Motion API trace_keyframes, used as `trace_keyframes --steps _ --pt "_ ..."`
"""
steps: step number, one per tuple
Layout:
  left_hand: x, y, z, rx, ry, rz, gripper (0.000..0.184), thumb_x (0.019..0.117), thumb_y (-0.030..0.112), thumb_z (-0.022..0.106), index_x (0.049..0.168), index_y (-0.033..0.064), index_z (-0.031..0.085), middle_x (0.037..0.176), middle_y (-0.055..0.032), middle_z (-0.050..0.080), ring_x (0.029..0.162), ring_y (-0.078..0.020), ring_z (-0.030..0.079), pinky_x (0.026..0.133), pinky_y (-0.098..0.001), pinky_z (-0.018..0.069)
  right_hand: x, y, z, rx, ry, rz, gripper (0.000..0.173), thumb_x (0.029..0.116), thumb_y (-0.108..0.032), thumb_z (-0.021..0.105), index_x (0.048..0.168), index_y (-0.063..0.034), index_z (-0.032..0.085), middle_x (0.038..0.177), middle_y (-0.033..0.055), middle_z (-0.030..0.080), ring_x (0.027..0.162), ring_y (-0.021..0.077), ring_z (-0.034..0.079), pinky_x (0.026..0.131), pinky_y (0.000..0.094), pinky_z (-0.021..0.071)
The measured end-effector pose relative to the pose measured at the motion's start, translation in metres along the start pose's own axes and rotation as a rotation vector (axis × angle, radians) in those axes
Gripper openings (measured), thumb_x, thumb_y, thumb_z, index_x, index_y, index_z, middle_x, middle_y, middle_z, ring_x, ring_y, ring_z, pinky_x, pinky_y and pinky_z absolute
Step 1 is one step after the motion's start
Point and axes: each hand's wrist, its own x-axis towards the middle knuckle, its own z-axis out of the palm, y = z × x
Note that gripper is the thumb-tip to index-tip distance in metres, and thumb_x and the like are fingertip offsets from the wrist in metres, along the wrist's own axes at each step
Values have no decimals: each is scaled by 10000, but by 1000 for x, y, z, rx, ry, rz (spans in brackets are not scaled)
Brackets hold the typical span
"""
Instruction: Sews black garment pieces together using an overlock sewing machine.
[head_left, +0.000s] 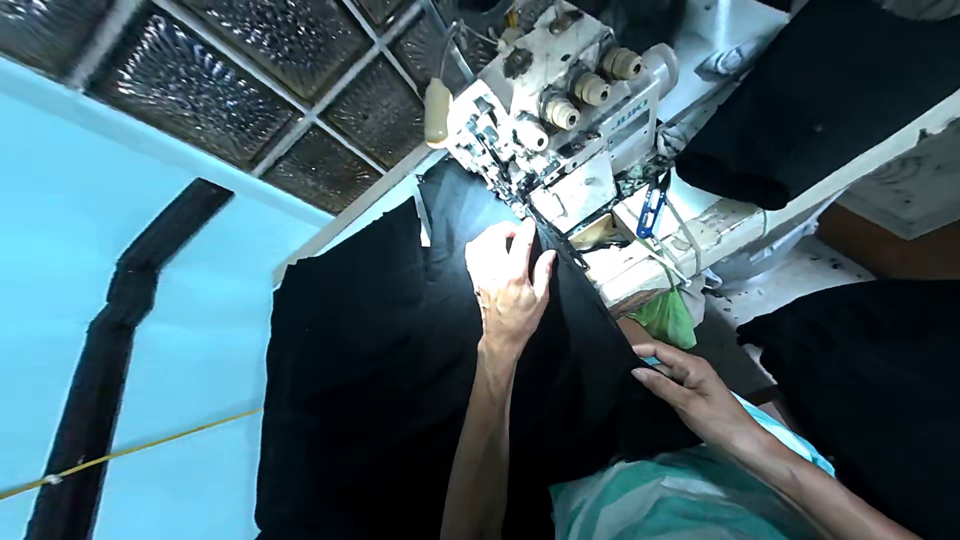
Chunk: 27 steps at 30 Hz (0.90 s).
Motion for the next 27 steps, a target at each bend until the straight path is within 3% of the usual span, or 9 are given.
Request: trace_keyframes --steps 3,9,16,22,27 --pt "1 6 2 18 44 6 292 962 157 659 1208 14 722 1152 -193 670 1154 -375 609 1050 -566 411 -1 -6 0 112 -31 29 236 984 -66 540 1194 -70 647 803 -116 688 690 -51 638 657 134 539" --pt "7 11 3 25 66 2 193 958 106 657 1080 4 766 1088 -181 706 1102 -368 641 1037 -527 443 25 -17 10 156 -27 -6 239 990 -47 529 1204 -24 631 908 -78 709 766 -41 653 723 142 550" --pt "11 10 1 35 54 6 172 964 76 637 1049 13 773 1058 -160 713 1078 -343 638 1009 -471 460 70 -23 19 22 10 -16 250 1002 -120 544 1219 -43 640 817 -72 674 682 -38 593 664 161 501" --pt "13 9 3 27 73 18 171 961 41 630 1053 -16 763 1062 -191 709 1057 -351 655 956 -430 507 103 -26 27 -35 55 -26 231 1007 -103 578 1215 -66 672 914 5 703 766 25 625 734 243 522" --pt "11 -1 9 -79 125 27 175 954 48 638 1073 -20 747 1106 -188 690 1093 -329 629 978 -398 485 104 -25 27 -8 72 -20 200 1002 -90 602 1184 -60 679 838 -5 694 728 24 613 715 240 511"
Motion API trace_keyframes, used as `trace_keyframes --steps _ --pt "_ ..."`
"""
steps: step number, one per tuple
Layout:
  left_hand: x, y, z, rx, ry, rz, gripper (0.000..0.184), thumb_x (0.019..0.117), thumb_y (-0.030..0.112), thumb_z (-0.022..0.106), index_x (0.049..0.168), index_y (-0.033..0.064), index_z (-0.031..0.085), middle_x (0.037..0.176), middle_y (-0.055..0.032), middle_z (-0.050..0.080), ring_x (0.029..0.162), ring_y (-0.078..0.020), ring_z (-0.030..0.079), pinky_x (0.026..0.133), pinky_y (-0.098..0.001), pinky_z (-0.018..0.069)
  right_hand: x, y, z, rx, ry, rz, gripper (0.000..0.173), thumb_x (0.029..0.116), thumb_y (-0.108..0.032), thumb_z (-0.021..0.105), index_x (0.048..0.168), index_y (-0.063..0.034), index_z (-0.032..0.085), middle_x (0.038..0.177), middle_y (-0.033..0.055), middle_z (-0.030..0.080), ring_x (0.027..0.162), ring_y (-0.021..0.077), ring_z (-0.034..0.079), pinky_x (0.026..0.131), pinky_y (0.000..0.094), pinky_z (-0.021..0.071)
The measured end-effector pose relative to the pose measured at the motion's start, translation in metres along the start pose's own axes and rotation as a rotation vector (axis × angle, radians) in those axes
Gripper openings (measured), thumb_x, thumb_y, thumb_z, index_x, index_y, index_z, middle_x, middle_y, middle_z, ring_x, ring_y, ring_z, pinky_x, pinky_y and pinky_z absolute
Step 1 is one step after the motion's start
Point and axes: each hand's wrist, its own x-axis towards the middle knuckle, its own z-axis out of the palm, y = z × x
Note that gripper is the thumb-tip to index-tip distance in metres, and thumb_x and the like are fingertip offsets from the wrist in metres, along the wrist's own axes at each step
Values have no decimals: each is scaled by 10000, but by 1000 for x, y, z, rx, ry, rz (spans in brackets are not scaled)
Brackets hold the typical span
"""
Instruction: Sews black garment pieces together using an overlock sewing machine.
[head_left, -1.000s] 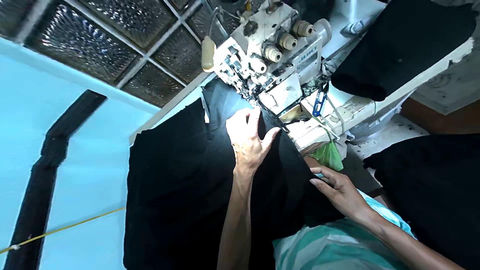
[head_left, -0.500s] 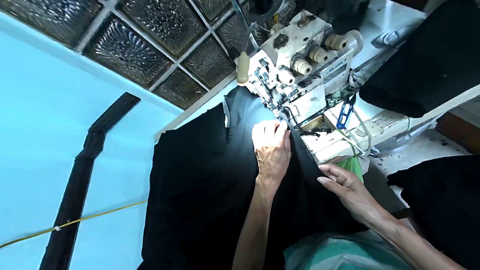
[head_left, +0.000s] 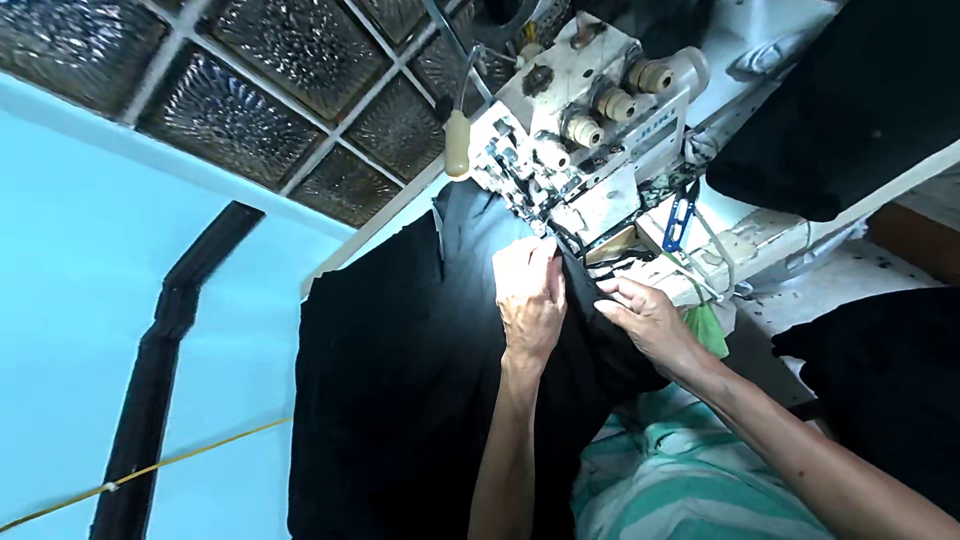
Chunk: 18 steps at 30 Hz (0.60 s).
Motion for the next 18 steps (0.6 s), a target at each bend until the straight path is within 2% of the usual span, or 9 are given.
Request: trace_keyframes --steps 2,5,9,12,15,18 --pt "-2 -5 -1 -88 9 -16 168 962 62 645 1076 -5 749 1128 -177 683 1128 -307 611 1014 -386 459 -2 0 -1 -9 17 -19 122 1001 -102 616 1091 -62 687 760 -32 651 673 8 573 670 215 481" --pt "-2 -9 -2 -181 6 -32 159 979 69 634 1054 0 757 1105 -160 676 1116 -267 600 1009 -354 450 -2 0 -3 -32 25 -41 74 1001 -109 620 1001 -65 679 676 -52 566 600 6 499 612 201 430" --pt "-4 -8 -6 -177 -14 -19 160 977 66 630 1048 -4 755 1091 -159 668 1105 -270 597 1002 -359 456 -4 -1 -3 -45 8 -24 151 1006 -137 611 865 -84 614 616 -57 473 563 20 444 576 218 383" --pt "-6 -4 -8 -104 -28 6 169 954 65 652 1055 -6 768 1073 -167 690 1083 -287 624 992 -370 482 -8 -1 -5 -28 -6 -2 201 1029 -181 566 848 -111 622 639 -72 501 600 9 487 603 211 409" --pt "-3 1 -11 7 -78 15 198 961 90 655 1098 -1 765 1101 -179 703 1102 -327 643 1009 -422 490 -8 -6 -3 -88 -5 -16 237 1058 -199 507 896 -107 654 679 -73 507 643 1 495 631 213 410" --pt "3 -2 -10 86 -100 29 208 977 113 630 1099 3 759 1106 -189 696 1104 -358 634 1003 -482 467 6 -17 3 -189 16 -66 238 1071 -176 496 943 -59 659 687 -18 493 648 68 479 631 284 397"
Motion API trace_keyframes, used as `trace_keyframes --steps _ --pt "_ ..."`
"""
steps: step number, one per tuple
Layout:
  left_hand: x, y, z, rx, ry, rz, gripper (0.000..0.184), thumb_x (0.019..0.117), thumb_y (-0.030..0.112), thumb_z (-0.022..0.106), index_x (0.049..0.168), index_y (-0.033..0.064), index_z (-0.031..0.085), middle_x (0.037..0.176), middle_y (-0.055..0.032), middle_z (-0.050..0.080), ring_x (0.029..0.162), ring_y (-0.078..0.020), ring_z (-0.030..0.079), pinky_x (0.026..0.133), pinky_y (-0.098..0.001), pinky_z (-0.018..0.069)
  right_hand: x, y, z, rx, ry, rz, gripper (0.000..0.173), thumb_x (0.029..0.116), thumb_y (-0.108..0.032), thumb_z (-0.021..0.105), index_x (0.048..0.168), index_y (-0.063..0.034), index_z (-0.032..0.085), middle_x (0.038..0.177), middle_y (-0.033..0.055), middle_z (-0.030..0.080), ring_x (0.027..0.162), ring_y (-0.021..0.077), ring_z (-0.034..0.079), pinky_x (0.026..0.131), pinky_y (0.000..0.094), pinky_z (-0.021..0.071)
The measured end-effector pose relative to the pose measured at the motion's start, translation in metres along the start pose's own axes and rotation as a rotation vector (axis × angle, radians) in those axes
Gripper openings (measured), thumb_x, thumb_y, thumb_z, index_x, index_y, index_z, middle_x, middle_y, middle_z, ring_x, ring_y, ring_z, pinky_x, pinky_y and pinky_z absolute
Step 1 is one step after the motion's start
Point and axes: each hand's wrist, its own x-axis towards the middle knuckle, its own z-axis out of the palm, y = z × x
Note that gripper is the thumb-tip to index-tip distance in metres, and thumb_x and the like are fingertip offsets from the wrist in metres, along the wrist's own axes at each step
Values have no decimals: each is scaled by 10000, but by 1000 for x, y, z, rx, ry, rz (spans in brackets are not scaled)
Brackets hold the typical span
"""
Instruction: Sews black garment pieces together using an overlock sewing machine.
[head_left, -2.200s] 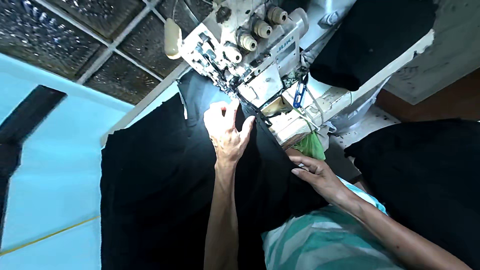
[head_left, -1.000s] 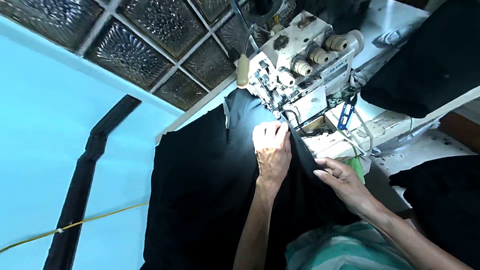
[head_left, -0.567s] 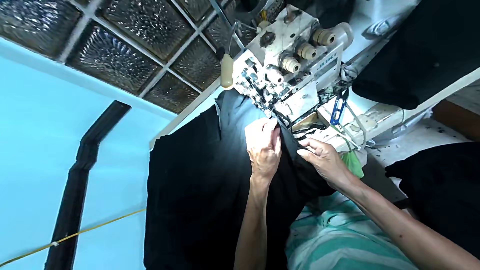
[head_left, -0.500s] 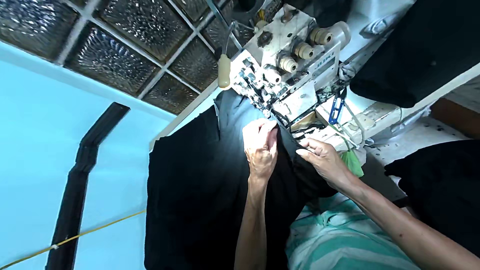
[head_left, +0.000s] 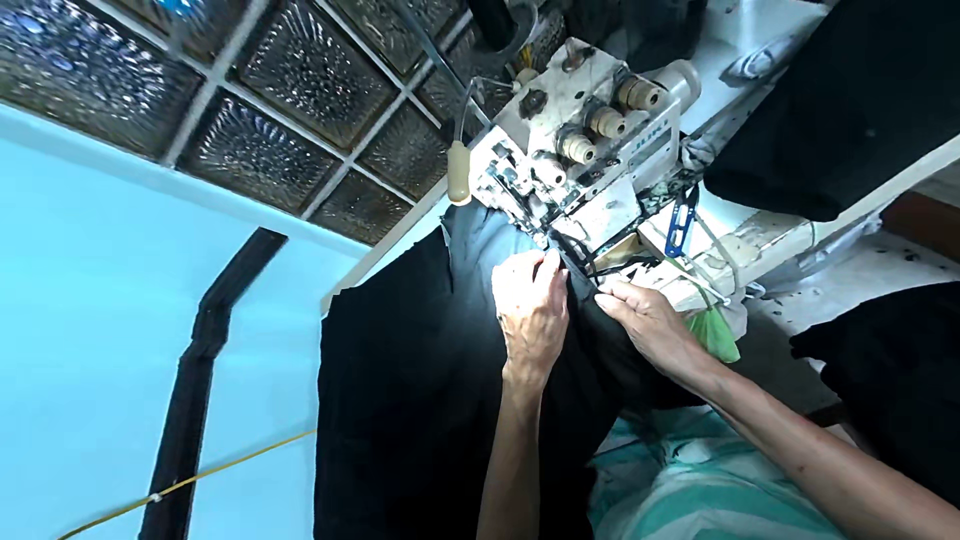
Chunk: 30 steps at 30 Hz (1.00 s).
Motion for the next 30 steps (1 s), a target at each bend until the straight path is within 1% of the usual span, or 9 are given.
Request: trace_keyframes --steps 5,9,13,15,17,20,22,27,30 --pt "0 1 5 93 2 -2 240 1000 129 603 1168 36 746 1134 -179 682 1105 -361 623 1022 -553 418 20 3 4 -37 26 -68 235 1074 -159 500 974 -33 672 698 29 524 643 121 496 624 335 411" --pt "-34 5 -5 7 50 -146 341 957 170 654 1279 69 705 1368 -208 605 1314 -365 539 1110 -487 414 19 4 0 -82 19 -92 229 1069 -150 510 980 -27 682 697 35 539 643 130 508 627 348 423" --pt "-104 -4 -26 133 31 -489 651 846 267 778 1354 -89 582 1393 -315 563 1294 -469 549 1074 -542 442 24 3 -7 -111 -24 -77 233 1073 -163 515 956 -37 673 667 19 501 617 120 474 609 335 398" --pt "-136 -8 -36 161 -46 -558 463 849 164 771 1193 -127 666 1215 -301 673 1126 -486 641 966 -602 488 26 5 -7 -121 -21 -89 231 1068 -157 517 927 -42 659 650 6 478 597 107 456 592 323 385" --pt "-152 -11 -47 169 -30 -559 189 868 21 655 990 -101 732 1045 -246 729 984 -415 698 891 -563 523 27 6 -5 -119 -5 -107 225 1058 -143 527 909 -40 659 640 -3 469 587 95 443 586 310 379" --pt "-138 -14 -87 62 18 -740 202 958 -62 539 1078 -177 653 1050 -289 701 1000 -309 698 933 -433 535 25 6 -5 -134 17 -134 224 1042 -129 538 875 -47 665 620 -13 462 568 83 434 568 298 369" --pt "-113 -29 -118 114 69 -736 235 977 -59 501 1135 -199 605 1086 -320 675 1029 -298 678 944 -407 518 25 4 -10 -173 4 -146 229 1029 -143 545 863 -56 676 618 -12 484 573 95 457 572 323 379" --pt "-45 -113 -125 268 147 -527 279 956 95 663 1011 -178 665 963 -338 689 912 -430 685 854 -538 518 29 -1 -14 -216 -72 -135 243 1025 -164 559 834 -74 679 625 -8 503 595 114 480 591 360 387" --pt "-26 -142 -79 221 -244 -672 326 1001 176 654 1145 -116 673 1171 -348 653 1149 -547 601 989 -712 428 29 1 -10 -220 -81 -135 264 1031 -151 555 800 -65 652 618 -3 486 595 118 477 593 357 384"
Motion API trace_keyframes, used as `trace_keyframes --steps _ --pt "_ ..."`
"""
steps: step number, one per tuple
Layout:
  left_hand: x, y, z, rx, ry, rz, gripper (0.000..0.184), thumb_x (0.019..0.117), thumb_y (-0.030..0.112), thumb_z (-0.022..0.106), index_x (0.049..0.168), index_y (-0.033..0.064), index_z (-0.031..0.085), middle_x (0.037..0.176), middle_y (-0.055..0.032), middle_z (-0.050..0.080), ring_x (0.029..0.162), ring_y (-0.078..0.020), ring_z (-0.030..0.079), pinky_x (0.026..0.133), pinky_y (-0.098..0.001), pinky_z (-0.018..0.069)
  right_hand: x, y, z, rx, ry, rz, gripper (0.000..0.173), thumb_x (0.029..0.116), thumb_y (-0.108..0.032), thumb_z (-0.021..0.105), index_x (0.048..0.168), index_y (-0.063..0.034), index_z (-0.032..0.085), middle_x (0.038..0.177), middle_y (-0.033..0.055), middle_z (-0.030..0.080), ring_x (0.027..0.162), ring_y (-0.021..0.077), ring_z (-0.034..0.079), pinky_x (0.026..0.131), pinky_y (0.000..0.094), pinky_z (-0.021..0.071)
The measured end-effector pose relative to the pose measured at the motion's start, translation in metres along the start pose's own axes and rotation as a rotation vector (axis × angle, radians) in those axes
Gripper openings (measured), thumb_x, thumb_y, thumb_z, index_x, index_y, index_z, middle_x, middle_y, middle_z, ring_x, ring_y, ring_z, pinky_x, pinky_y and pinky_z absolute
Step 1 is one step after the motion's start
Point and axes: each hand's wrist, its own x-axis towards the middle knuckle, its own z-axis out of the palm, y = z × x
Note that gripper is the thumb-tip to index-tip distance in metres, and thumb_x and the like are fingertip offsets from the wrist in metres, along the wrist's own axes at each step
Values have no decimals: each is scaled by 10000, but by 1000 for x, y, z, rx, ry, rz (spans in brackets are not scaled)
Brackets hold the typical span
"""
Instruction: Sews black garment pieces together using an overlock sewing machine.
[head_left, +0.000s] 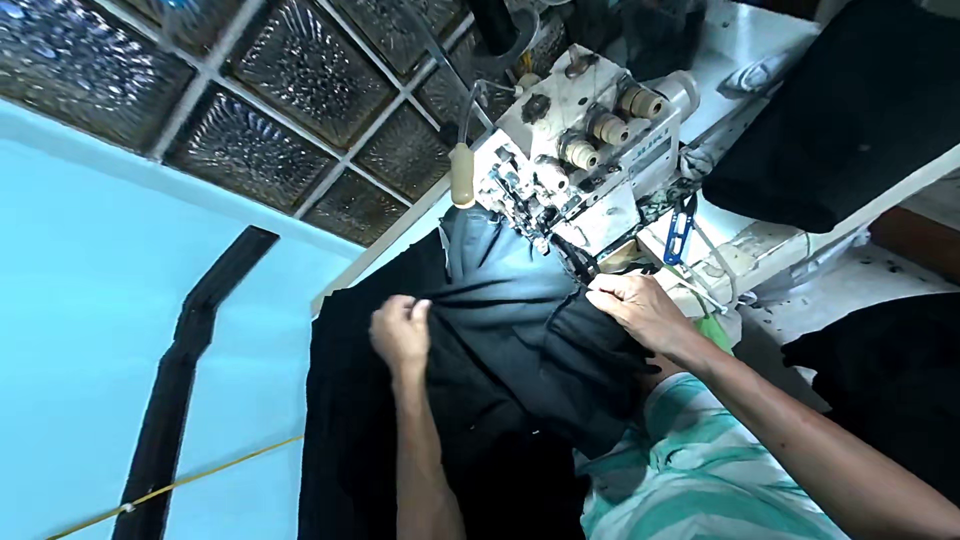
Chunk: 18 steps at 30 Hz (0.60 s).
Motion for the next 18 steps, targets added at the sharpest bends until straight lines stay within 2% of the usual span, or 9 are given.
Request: trace_keyframes --steps 2,3,5,6,8,10,12,15,18 --pt "5 11 35 54 -120 -21 225 979 67 641 1155 -64 693 1246 -304 627 1214 -529 547 996 -710 397 -1 -1 -3 2 -34 28 276 1039 -154 559 795 -50 635 634 10 482 623 131 482 622 361 391" --pt "1 20 43 63 -102 -21 232 977 9 601 1185 -48 686 1289 -282 613 1236 -512 536 1003 -685 399 -2 -1 -4 8 -57 39 275 1042 -152 558 809 -31 640 657 29 495 655 148 495 653 376 401" --pt "-15 41 44 20 48 50 326 959 -67 502 1241 -45 663 1357 -270 584 1252 -486 537 1016 -644 415 -7 1 -7 27 -95 53 284 1056 -171 539 834 -24 638 686 36 505 674 140 510 662 360 416" --pt "-26 55 39 -20 165 135 336 961 -57 472 1239 -55 662 1344 -264 600 1240 -454 568 1026 -601 441 -10 2 -6 43 -101 45 297 1062 -191 520 815 -50 608 672 7 478 649 104 490 633 317 403" --pt "-50 91 30 -162 350 354 279 963 -16 500 1152 -61 699 1243 -234 671 1185 -361 638 1023 -484 494 -18 1 -3 94 -94 37 300 1065 -202 495 804 -78 575 655 -21 455 616 64 466 601 271 388" --pt "-70 123 32 -349 340 559 214 955 26 572 1070 -39 740 1165 -212 683 1143 -314 641 1005 -408 512 -25 -6 1 117 -65 30 288 1065 -202 487 809 -93 559 647 -44 439 593 31 445 580 230 376" --pt "-75 139 46 -408 309 678 187 956 58 618 1041 -11 769 1102 -192 705 1089 -307 656 974 -382 522 -28 -16 4 125 -25 33 268 1060 -187 491 819 -87 556 638 -55 423 576 17 424 563 211 358" --pt "-70 140 53 -447 239 670 195 961 63 616 1056 8 778 1091 -158 712 1087 -288 638 986 -378 488 -32 -42 13 57 32 28 239 1047 -174 489 868 -48 585 641 -24 436 583 65 442 570 258 384" --pt "-68 132 48 -562 107 518 204 982 57 601 1082 -50 744 1120 -172 699 1108 -247 628 996 -359 477 -40 -82 25 -96 70 -76 205 1023 -141 533 972 22 645 665 99 591 629 238 623 614 403 522"
